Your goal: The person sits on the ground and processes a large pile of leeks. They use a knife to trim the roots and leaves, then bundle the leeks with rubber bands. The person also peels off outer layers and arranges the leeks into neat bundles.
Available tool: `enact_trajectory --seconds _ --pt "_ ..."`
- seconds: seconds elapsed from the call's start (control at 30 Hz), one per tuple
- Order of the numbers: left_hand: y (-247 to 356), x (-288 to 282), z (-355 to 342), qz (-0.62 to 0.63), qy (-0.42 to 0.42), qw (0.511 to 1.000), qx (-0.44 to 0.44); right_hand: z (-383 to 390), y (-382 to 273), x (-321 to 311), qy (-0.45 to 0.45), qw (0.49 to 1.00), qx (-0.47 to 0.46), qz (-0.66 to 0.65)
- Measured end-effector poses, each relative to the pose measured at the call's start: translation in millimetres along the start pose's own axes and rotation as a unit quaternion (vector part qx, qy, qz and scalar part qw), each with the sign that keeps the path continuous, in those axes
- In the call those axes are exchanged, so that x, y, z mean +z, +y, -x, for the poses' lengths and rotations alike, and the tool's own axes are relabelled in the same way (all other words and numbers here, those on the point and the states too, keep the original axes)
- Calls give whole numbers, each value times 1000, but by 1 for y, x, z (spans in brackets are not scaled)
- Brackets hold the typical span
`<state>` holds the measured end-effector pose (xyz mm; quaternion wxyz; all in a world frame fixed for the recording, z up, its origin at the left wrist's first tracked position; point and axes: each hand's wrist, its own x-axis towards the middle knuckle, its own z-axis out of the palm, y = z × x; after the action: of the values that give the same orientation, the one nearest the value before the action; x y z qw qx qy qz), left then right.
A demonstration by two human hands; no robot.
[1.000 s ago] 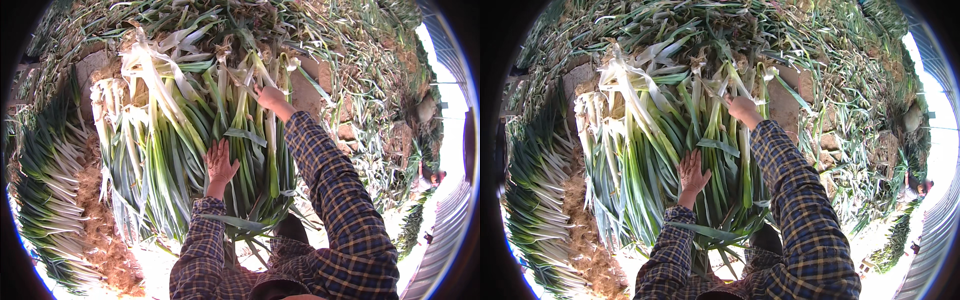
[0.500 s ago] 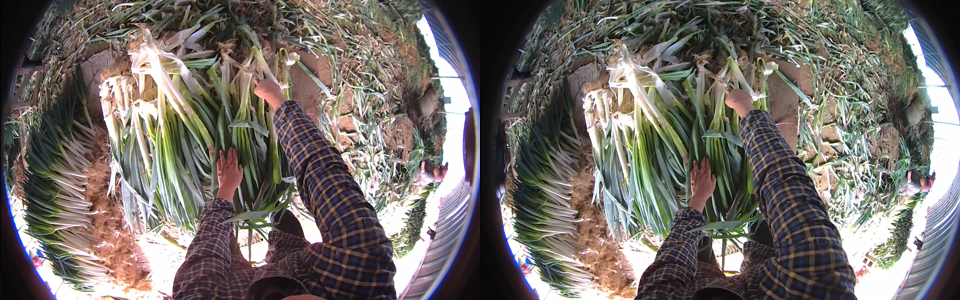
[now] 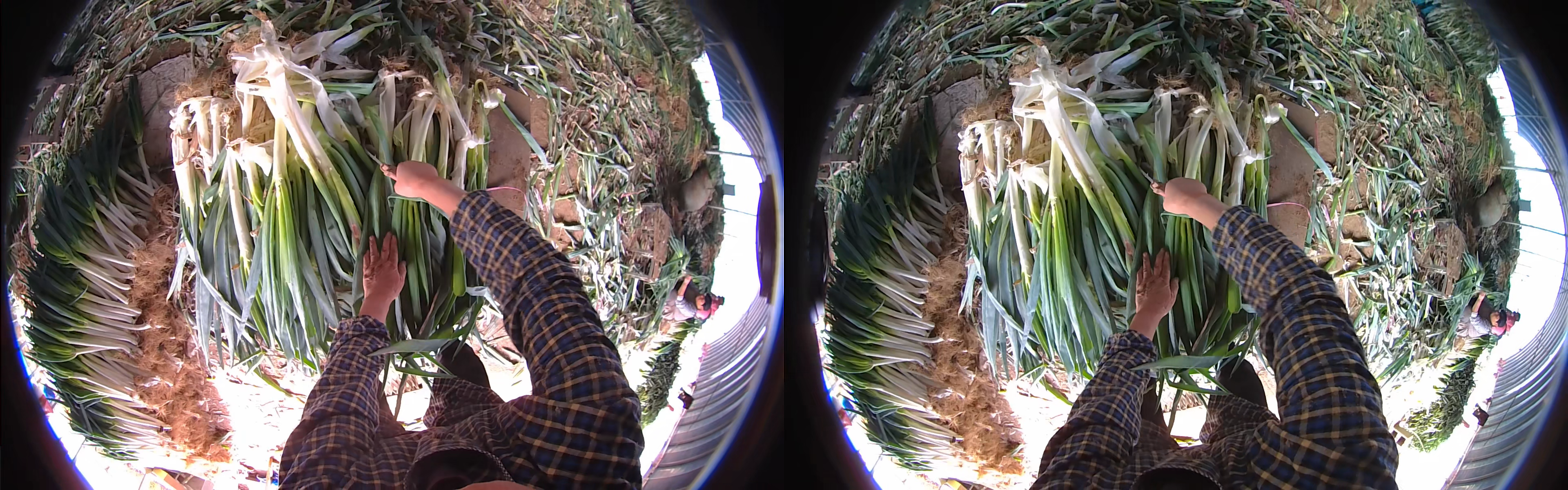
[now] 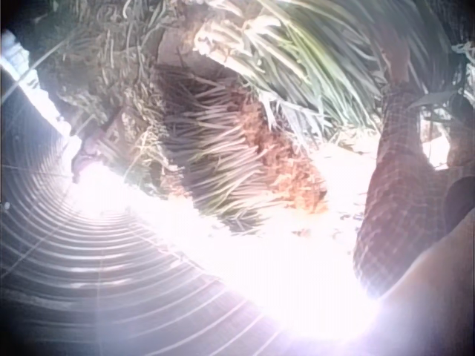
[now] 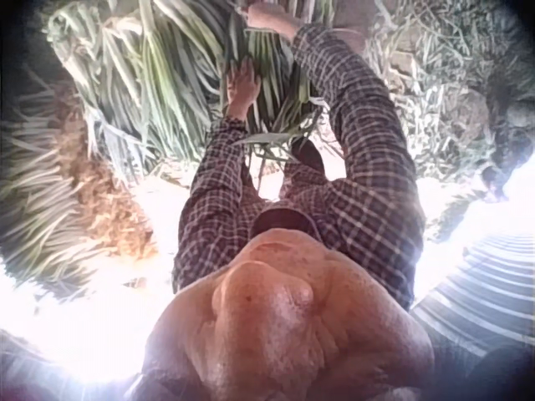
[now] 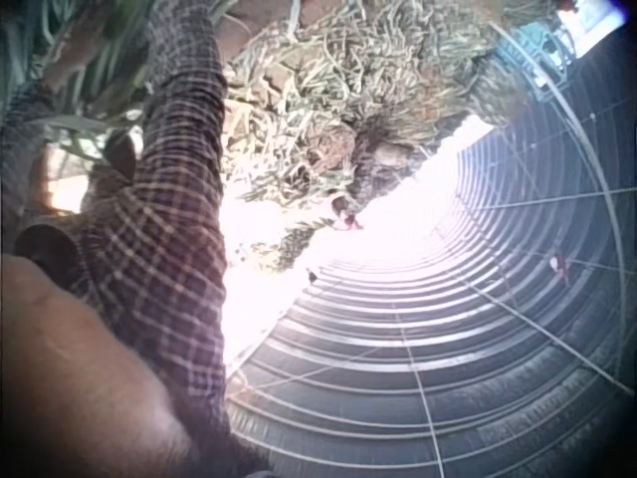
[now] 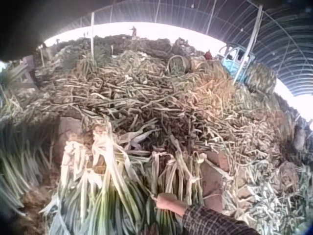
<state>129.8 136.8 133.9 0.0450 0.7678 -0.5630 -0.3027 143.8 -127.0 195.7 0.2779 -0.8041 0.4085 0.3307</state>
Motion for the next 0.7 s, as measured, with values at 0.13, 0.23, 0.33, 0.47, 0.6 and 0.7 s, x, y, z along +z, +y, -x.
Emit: enact_trajectory --seconds 0.13,0.23,0.33,0.47,0.6,0.7 --pt "-3 -1 11 11 -33 999 8 -19 -12 -15 138 987 58 -65" --pt "-6 -2 28 19 -42 999 23 -20 -34 -28 119 989 38 -80" --pt "-11 -3 51 0 -61 997 42 -1 -85 -34 56 997 -13 -45" --pt "-27 -10 82 12 -63 992 107 16 -146 -60 93 988 -55 -115" --pt "-56 -24 119 62 -89 981 162 21 -156 -88 180 964 -29 -194" --pt "-81 -37 154 145 -121 968 163 42 -144 -78 195 962 -9 -192"
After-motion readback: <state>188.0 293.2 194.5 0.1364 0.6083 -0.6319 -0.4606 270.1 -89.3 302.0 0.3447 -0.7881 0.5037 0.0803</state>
